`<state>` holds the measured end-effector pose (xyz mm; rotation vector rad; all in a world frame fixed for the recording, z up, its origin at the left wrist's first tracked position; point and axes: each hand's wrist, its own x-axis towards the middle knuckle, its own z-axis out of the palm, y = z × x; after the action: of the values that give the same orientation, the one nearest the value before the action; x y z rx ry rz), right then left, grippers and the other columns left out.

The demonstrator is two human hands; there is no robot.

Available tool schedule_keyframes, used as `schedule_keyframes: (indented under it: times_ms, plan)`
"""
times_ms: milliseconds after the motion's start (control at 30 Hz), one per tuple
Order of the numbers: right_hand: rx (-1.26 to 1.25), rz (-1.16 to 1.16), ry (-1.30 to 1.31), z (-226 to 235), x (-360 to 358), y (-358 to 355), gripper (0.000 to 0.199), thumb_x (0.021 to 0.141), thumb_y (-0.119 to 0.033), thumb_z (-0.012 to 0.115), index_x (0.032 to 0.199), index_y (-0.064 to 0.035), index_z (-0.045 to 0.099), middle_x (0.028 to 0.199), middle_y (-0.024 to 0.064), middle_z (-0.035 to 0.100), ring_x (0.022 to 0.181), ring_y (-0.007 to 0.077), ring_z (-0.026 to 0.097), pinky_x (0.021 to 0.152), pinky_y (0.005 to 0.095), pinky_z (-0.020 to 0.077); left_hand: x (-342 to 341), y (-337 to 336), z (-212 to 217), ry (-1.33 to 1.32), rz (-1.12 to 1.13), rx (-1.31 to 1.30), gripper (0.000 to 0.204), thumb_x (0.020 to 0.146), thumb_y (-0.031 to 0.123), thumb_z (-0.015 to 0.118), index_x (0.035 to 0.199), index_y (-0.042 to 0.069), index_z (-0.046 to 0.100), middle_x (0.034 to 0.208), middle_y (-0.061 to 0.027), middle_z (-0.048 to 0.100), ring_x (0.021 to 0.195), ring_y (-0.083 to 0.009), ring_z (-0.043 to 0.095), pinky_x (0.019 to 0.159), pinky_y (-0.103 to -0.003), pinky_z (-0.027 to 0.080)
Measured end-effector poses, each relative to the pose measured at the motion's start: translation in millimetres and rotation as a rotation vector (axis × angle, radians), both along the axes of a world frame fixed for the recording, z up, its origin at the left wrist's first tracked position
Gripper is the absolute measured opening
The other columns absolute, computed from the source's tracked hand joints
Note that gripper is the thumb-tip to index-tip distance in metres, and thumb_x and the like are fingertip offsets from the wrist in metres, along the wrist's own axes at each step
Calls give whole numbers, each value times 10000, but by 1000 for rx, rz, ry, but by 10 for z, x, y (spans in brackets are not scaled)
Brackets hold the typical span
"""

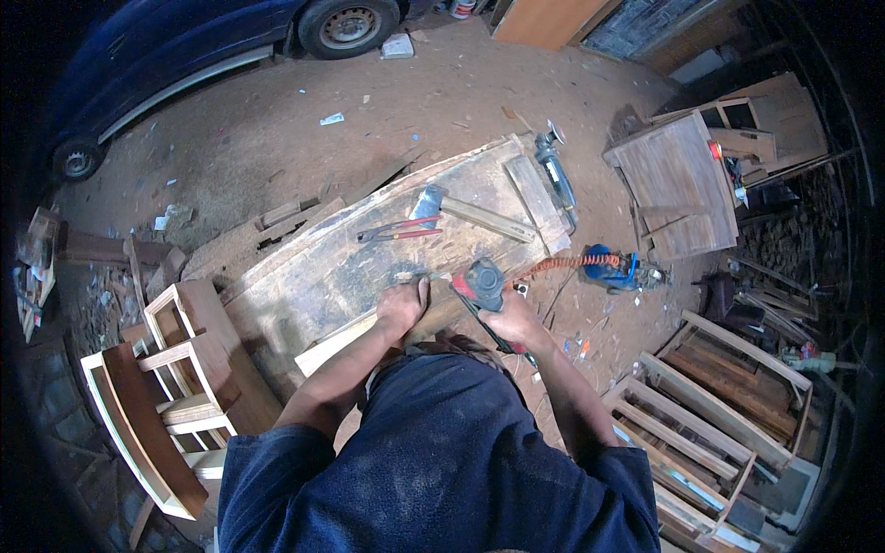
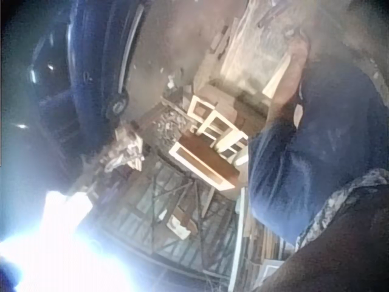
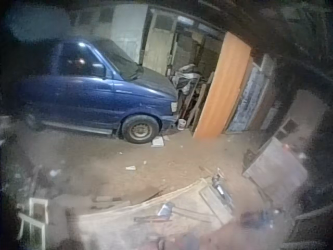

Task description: The person assembles wooden frames by nailing pieces together with a nail gun and smoothing edges with a sander. They handle wooden planks and frame components, using a nail gun, pliers, and a sander to join and finish the pieces.

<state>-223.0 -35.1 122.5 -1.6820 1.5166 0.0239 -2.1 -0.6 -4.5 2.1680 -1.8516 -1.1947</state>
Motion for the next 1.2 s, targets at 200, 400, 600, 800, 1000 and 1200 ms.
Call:
schedule_keyframes:
  times_ms: [200,400,600,800,1000,1200]
  plan:
    - [21,-3,7,-14,-52,15,449,801,-215,729,1180,15,660,1075,256,718,1062,398,687,921,429,524,35,12,-72,49,-6,-19,638,1072,484,279,1083,30,727,1063,-244,722,1002,-410,695,927,-498,533]
    - [-22,-265,-67,92,-246,197,379,819,-184,684,1162,-24,691,1026,157,744,945,282,698,879,387,524,135,-86,-51,130,-159,106,841,925,769,425,1161,16,716,1114,-266,709,1050,-419,682,939,-487,527]
    - [40,-479,-114,159,-654,501,337,800,-184,699,1090,-13,669,861,115,699,782,253,683,732,390,535,570,-182,545,300,219,61,742,909,718,546,1087,25,744,1003,-260,732,986,-412,705,879,-475,535]
    - [29,-700,-268,143,-815,706,104,814,-94,663,900,-51,624,683,-6,581,534,109,540,488,311,429,1131,-99,1146,627,386,-523,606,939,594,641,828,-2,651,654,-41,597,616,-123,544,593,-323,453]
    - [46,-686,-214,18,-877,762,133,811,-79,659,930,-19,650,695,16,602,577,136,569,538,335,450,1231,-278,1229,837,449,-979,634,956,632,606,815,14,632,690,41,552,661,-80,480,599,-274,408]
    - [126,-733,-259,-127,-948,846,153,785,-88,678,905,6,685,724,58,654,595,162,601,577,339,472,1277,-348,1193,1210,518,-843,717,1032,592,462,1417,-12,476,1393,-127,569,1295,-257,537,1111,-416,405]
